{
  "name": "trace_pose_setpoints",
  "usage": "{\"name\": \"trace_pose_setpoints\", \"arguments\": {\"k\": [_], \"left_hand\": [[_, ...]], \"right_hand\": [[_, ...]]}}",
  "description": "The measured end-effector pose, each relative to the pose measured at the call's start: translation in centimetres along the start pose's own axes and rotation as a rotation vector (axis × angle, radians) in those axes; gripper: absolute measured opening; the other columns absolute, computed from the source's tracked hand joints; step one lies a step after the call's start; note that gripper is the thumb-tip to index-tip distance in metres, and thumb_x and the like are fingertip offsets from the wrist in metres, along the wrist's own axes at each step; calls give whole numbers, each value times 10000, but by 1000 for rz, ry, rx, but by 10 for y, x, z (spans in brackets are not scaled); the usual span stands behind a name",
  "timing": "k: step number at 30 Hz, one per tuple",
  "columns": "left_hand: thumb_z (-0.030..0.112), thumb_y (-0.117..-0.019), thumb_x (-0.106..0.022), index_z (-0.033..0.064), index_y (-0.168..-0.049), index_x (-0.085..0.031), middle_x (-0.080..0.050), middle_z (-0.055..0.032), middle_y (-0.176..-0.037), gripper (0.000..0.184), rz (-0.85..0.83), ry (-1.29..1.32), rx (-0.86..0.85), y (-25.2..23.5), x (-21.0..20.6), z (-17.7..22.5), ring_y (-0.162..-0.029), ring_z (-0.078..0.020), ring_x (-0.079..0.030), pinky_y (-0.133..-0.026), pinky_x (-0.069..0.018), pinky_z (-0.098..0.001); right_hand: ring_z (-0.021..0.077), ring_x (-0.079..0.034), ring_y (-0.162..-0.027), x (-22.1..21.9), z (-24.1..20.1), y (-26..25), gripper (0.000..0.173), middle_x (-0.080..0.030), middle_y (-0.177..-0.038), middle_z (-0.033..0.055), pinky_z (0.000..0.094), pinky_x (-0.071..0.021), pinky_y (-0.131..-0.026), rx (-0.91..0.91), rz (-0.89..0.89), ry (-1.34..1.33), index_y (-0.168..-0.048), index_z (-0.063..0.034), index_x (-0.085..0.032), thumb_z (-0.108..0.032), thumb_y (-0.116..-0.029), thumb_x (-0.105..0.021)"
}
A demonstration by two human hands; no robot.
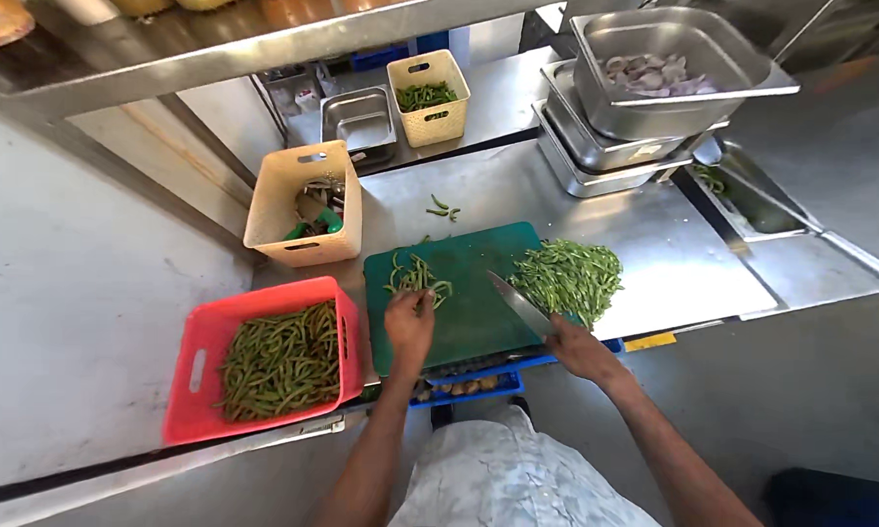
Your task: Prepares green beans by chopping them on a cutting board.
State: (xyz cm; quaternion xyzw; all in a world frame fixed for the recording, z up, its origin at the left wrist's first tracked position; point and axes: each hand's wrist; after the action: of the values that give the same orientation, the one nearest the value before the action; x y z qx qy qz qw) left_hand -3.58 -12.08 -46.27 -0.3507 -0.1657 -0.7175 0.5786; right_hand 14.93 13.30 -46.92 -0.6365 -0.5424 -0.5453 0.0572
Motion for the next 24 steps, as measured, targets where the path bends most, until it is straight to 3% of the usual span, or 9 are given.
{"name": "trace_pose_setpoints", "arguments": {"k": [4, 6, 8, 11, 15, 21, 24], "left_hand": [[367, -1029, -625, 130, -1062, -792, -730, -79, -1083, 292, -341, 1, 93, 24, -37, 24, -1012, -234, -698, -919, -580, -484], [370, -1011, -635, 159, -1079, -787, -723, -74, -1113, 269, -484, -98, 121, 29, -53, 33, -1022, -252, -700, -897, -582, -523], [374, -982, -669, 179, -1126, -771, -706, -74, -1142, 263, -529, -167, 92, 27, -60, 38, -1023, -255, -698, -875, -586, -531], [354, -980, -691, 161, -1217, -749, -699, -94, -1219, 311, -568, -171, -84, 14, -68, 38, -1104, -259, -684, -963, -571, -497], [184, -990, -671, 106, -1101, -777, -726, -101, -1064, 172, -698, -122, -451, -4, -81, 32, -999, -241, -706, -932, -585, -446], [130, -960, -662, 39, -969, -767, -732, -128, -956, 140, -745, -136, -521, -5, -84, 43, -904, -260, -717, -870, -595, -466], [117, -961, -676, 39, -945, -770, -729, -125, -943, 124, -761, -132, -568, -6, -84, 42, -903, -263, -714, -870, -593, -460]], "right_hand": [[393, -698, -1010, -15, -7, 0, 314, -695, -1063, 202, 602, -555, -869, -27, -50, 4, -1306, -91, -551, -292, -1065, -559], [391, -695, -1013, -16, -9, 3, 324, -693, -1067, 200, 600, -555, -871, -49, -48, 8, -1320, -93, -547, -292, -1065, -558], [394, -703, -1008, -16, -10, 6, 337, -699, -1066, 195, 595, -563, -861, -66, -44, 47, -1342, -99, -531, -284, -1061, -556], [414, -708, -985, -15, -18, 10, 333, -701, -1065, 207, 613, -568, -827, -96, -37, 60, -1346, -111, -529, -271, -1055, -555], [411, -709, -1000, -15, -25, 12, 351, -698, -1099, 204, 611, -574, -820, -123, -47, 83, -1371, -126, -509, -273, -1055, -553], [407, -702, -1022, 17, -53, 40, 383, -703, -1115, 186, 592, -572, -797, -157, -76, 252, -1374, -161, -530, -149, -995, -586], [421, -706, -1016, -1, -54, 29, 460, -700, -1135, 199, 620, -575, -792, -169, -91, 191, -1419, -160, -492, -152, -976, -617]]}}
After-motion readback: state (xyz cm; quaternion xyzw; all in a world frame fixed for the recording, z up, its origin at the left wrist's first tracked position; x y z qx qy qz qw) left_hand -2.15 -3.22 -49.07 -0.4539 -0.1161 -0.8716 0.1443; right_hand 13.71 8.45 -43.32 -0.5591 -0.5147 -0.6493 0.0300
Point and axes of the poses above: each hand's wrist, its own y-axis away from the middle knuckle, its own x-axis out of the back of the hand, z = x × y
